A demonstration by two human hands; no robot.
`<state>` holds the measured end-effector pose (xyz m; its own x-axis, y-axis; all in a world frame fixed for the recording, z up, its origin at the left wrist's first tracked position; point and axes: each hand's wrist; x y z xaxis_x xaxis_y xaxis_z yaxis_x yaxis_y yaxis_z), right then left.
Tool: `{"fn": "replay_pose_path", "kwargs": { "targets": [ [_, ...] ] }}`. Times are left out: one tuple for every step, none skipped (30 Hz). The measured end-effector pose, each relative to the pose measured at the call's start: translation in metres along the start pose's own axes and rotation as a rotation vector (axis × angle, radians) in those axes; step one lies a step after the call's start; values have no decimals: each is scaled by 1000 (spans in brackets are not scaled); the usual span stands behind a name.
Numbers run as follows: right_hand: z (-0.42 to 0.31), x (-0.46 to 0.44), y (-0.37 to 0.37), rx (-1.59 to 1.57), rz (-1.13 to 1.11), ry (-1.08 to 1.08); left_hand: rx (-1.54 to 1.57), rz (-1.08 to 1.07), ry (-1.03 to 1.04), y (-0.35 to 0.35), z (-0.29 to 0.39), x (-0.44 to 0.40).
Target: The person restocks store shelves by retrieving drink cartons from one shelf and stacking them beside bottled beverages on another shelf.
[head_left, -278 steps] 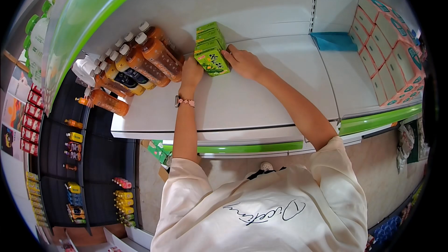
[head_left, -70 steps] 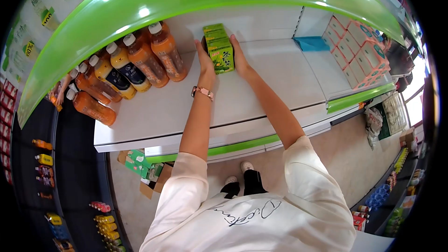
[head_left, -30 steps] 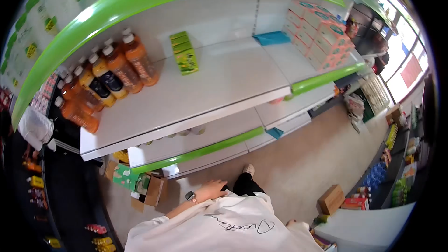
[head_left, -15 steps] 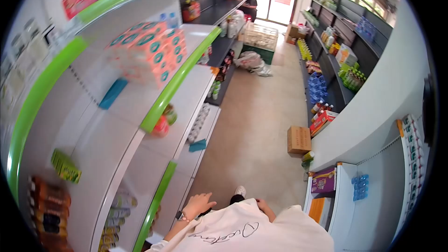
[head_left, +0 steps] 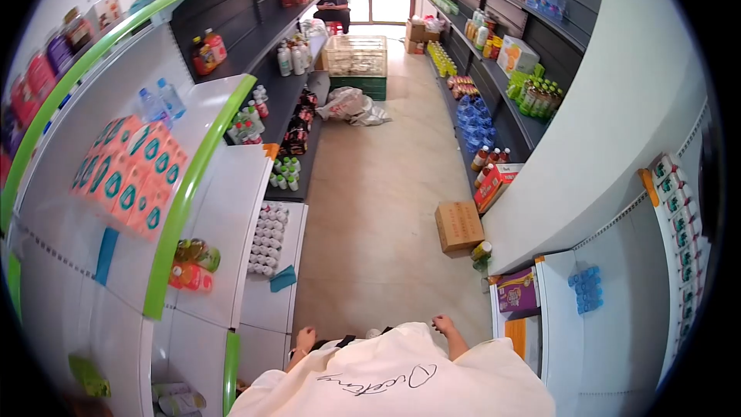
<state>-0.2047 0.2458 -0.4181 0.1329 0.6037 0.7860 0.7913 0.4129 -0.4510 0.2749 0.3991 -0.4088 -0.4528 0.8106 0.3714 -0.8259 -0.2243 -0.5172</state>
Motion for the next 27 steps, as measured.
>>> {"fn": "replay_pose_path", "kwargs": {
  "targets": [
    [4, -3, 0, -20, -30, 29, -83, -62, -76, -4, -12, 8],
    [3, -7, -2, -41, -55, 55, -164, -124, -146, -3, -12, 5],
    [0, 1, -4, -45, -40, 70, -220, -185, -199, -4, -10, 4],
    [-4, 6, -7, -61, -28, 78, -240, -223, -236, -1, -5, -2],
    [-4, 8, -8, -61, -45, 97, -268, -263, -272, 1, -1, -8],
    [-3, 11, -9, -60, -66, 118, -280, -290, -293, 6, 3, -15],
    [3, 5, -8, -73, -64, 127, -287, -311, -302, 10, 9, -23],
    [14, -8, -4, -94, -75, 137, -282, -323, -308, 14, 17, -31],
    [22, -16, -1, -114, -85, 146, -280, -336, -308, 18, 24, -41],
    [25, -18, 0, -127, -84, 153, -277, -347, -305, 21, 30, -51],
    [28, -21, 2, -172, -75, 172, -275, -357, -298, 27, 38, -62],
    [30, -25, 2, -218, -63, 191, -277, -364, -287, 33, 45, -77],
    [31, -26, 0, -231, -57, 201, -278, -378, -272, 39, 52, -91],
    [30, -28, -3, -236, -40, 231, -283, -389, -253, 47, 60, -107],
    [25, -30, -10, -241, -22, 259, -283, -399, -225, 55, 69, -124],
    [19, -32, -18, -258, -14, 263, -287, -413, -196, 63, 78, -144],
    [13, -34, -27, -289, 70, 244, -287, -424, -160, 71, 89, -164],
    [9, -27, -33, -319, 151, 236, -289, -439, -118, 80, 99, -184],
    [0, -28, -44, -293, 121, 250, -288, -454, -62, 91, 112, -206],
    [-11, -32, -57, -274, 92, 262, -283, -465, 18, 104, 128, -231],
    [-17, -49, -73, -272, 30, 294, -266, -469, 123, 120, 145, -259],
    [-17, -59, -78, -263, -44, 338, -249, -473, 232, 137, 160, -284],
    [-33, -53, -81, -451, 61, 366, -249, -484, 309, 148, 176, -309],
    [-53, -60, -92, -633, 184, 378, -360, -680, 292, 149, 228, -332],
    [-66, -71, -102, -623, 203, 344, -312, -598, 230, 150, 290, -327],
    [-78, -86, -113, -607, 222, 310, -209, -580, 219, 166, 314, -349],
    [-90, -102, -126, -550, 181, 304, -106, -563, 201, 179, 337, -364]
  ]
}}
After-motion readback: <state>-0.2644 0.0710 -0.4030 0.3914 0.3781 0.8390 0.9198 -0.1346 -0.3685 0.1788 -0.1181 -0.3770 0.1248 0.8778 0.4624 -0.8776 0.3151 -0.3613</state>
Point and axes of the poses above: each hand's wrist, its own x-axis away from the middle knuckle, its own y-axis out of the palm, z = x × y, and after that the axes turned 8 degrees about y, right-handed
